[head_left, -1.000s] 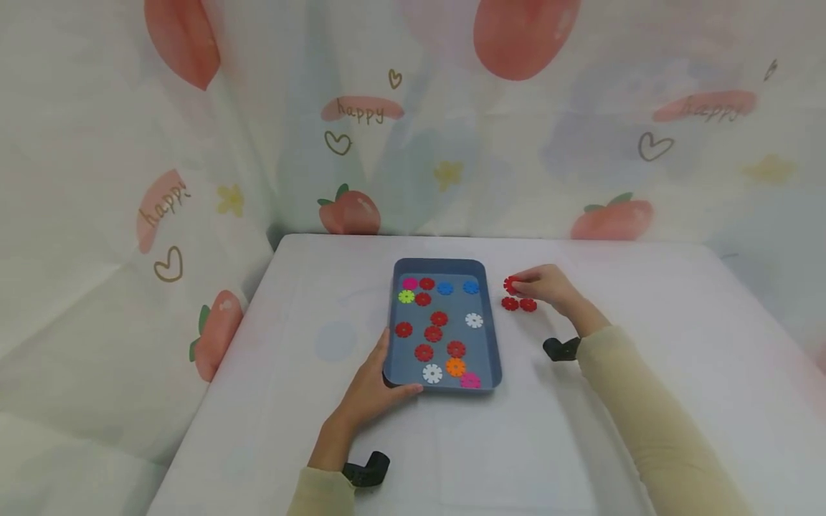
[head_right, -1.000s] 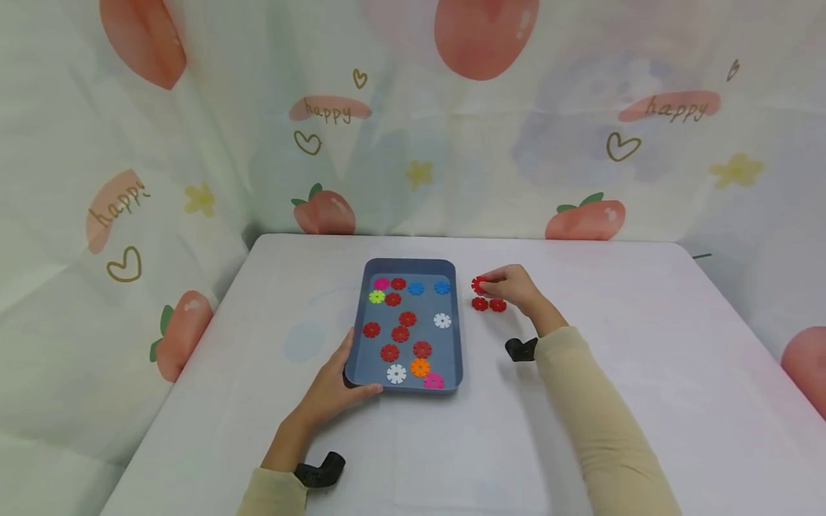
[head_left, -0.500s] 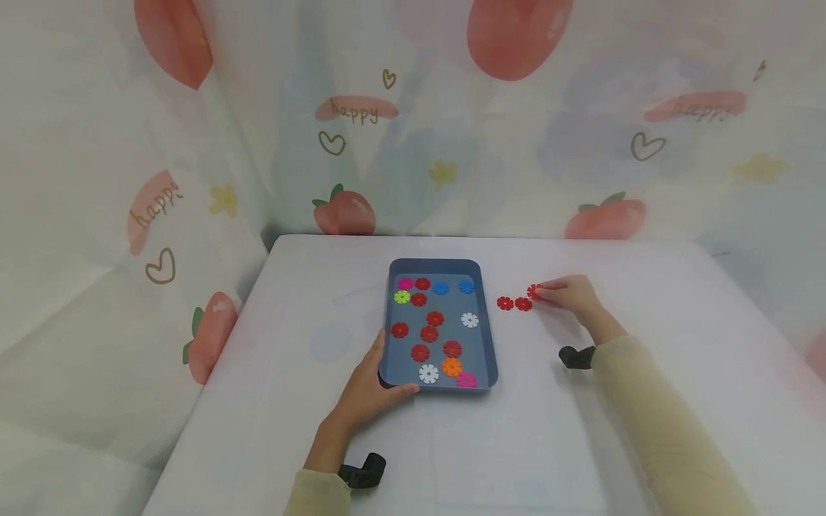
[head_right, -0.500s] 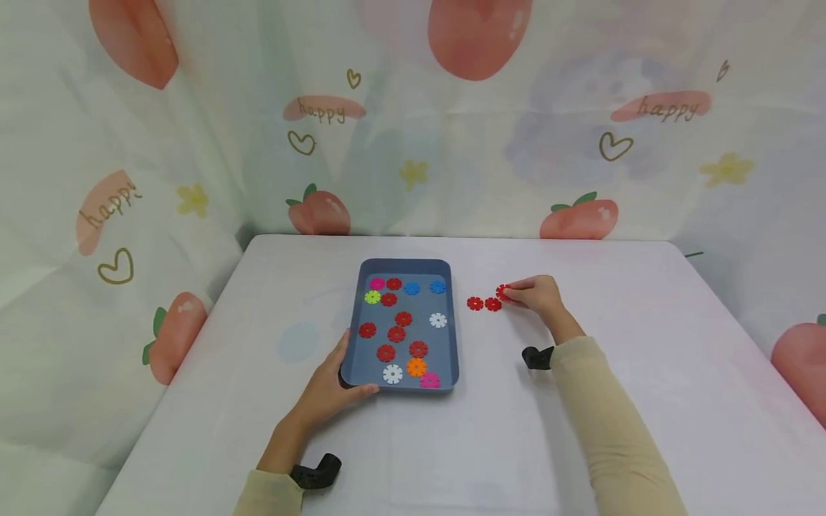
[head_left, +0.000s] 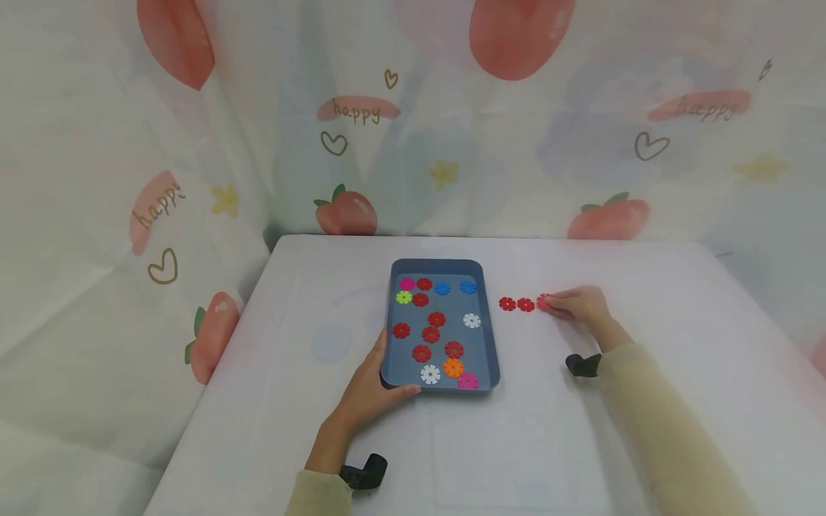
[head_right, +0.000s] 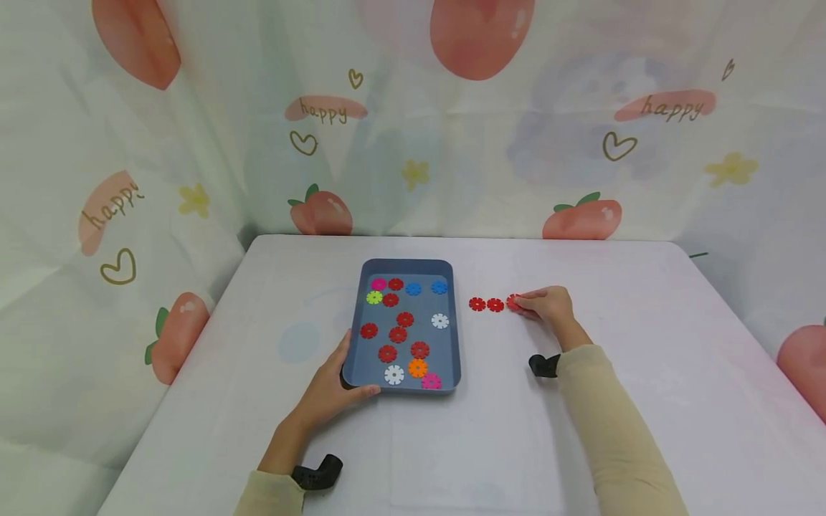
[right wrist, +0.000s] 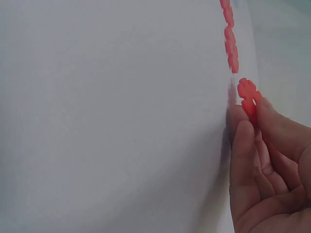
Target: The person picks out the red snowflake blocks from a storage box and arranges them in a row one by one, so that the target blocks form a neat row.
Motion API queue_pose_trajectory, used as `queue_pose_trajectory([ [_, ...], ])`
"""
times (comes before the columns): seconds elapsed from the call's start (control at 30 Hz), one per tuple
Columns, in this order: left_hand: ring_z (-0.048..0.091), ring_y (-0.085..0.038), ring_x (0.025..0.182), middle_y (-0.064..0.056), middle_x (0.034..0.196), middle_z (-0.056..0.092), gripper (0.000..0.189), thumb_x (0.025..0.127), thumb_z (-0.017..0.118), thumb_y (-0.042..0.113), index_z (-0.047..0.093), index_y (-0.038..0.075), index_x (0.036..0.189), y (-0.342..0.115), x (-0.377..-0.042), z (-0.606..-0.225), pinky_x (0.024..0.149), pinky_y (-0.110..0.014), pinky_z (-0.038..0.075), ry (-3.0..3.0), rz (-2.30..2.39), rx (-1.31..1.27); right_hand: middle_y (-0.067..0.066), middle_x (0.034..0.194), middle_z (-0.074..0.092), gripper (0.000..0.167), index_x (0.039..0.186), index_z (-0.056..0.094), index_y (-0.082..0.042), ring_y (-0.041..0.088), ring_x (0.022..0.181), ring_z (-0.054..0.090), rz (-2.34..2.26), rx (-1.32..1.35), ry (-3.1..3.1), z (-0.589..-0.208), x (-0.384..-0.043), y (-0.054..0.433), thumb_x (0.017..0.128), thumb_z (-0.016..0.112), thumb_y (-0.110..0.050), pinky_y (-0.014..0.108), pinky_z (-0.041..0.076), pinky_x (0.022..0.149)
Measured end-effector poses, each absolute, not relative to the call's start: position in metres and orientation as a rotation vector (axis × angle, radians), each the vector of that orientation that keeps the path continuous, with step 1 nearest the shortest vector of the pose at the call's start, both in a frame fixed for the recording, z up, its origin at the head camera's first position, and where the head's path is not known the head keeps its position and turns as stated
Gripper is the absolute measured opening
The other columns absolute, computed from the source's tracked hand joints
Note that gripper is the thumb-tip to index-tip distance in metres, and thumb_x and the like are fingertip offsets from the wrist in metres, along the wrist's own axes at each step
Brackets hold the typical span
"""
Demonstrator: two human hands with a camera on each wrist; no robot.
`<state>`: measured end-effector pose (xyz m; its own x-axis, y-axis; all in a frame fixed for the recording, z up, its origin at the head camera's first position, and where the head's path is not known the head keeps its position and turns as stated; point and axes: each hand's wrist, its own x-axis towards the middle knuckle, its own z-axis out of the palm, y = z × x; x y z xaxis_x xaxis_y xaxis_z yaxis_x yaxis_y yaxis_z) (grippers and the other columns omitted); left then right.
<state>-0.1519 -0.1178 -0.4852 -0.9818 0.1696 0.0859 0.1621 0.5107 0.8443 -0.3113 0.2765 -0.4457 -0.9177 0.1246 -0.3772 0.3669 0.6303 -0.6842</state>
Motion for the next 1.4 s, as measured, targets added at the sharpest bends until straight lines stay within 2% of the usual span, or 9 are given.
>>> queue_pose_trajectory([
  [0.3,0.017,-0.018,0.136,0.002,0.152,0.014,0.106,0.072,0.075,0.045,0.009,0.014,0.149,-0.117,-0.152,-0.484,0.104,-0.045,0.027,2.726,1.523,0.301,0.025,0.122,0.053,0.065,0.125,0.051,0.007,0.032,0.108,0.054,-1.23,0.44,2.542,-0.446,-0.309,0.275,0.083,0.067,-0.039,0.034,0.044,0.092],
  [0.47,0.017,-0.018,0.136,0.002,0.152,0.014,0.106,0.071,0.075,0.046,0.01,0.014,0.149,-0.117,-0.151,-0.484,0.104,-0.046,0.026,2.723,1.512,0.284,0.02,0.107,0.062,0.057,0.119,0.056,0.008,0.026,0.093,0.059,-1.215,0.433,2.579,-0.446,-0.308,0.275,0.083,0.067,-0.036,0.026,0.049,0.076],
  [0.6,0.017,-0.018,0.136,0.003,0.152,0.014,0.107,0.071,0.074,0.048,0.009,0.015,0.149,-0.117,-0.152,-0.485,0.104,-0.046,0.026,2.726,1.504,0.279,0.016,0.096,0.065,0.053,0.115,0.058,0.007,0.024,0.085,0.059,-1.21,0.452,2.59,-0.446,-0.31,0.273,0.083,0.068,-0.034,0.019,0.047,0.065],
  [0.83,0.017,-0.019,0.136,0.001,0.152,0.015,0.107,0.07,0.074,0.048,0.01,0.015,0.149,-0.117,-0.153,-0.485,0.104,-0.046,0.028,2.732,1.503,0.279,0.019,0.099,0.059,0.048,0.111,0.058,0.007,0.031,0.092,0.052,-1.115,0.424,2.65,-0.444,-0.308,0.269,0.084,0.067,-0.031,0.039,0.046,0.084],
  [1.23,0.016,-0.018,0.136,0.002,0.152,0.015,0.107,0.07,0.075,0.048,0.01,0.015,0.149,-0.117,-0.152,-0.485,0.104,-0.046,0.027,2.735,1.495,0.274,0.022,0.105,0.055,0.046,0.111,0.058,0.007,0.035,0.098,0.049,-1.09,0.506,2.649,-0.442,-0.307,0.263,0.084,0.066,-0.029,0.044,0.044,0.088],
  [1.4,0.015,-0.013,0.136,0.007,0.151,0.013,0.108,0.07,0.073,0.053,0.009,0.017,0.149,-0.118,-0.151,-0.486,0.105,-0.043,0.026,2.724,1.498,0.272,0.021,0.107,0.056,0.045,0.111,0.059,0.005,0.035,0.098,0.05,-1.112,0.499,2.654,-0.445,-0.304,0.263,0.084,0.066,-0.03,0.044,0.043,0.091],
])
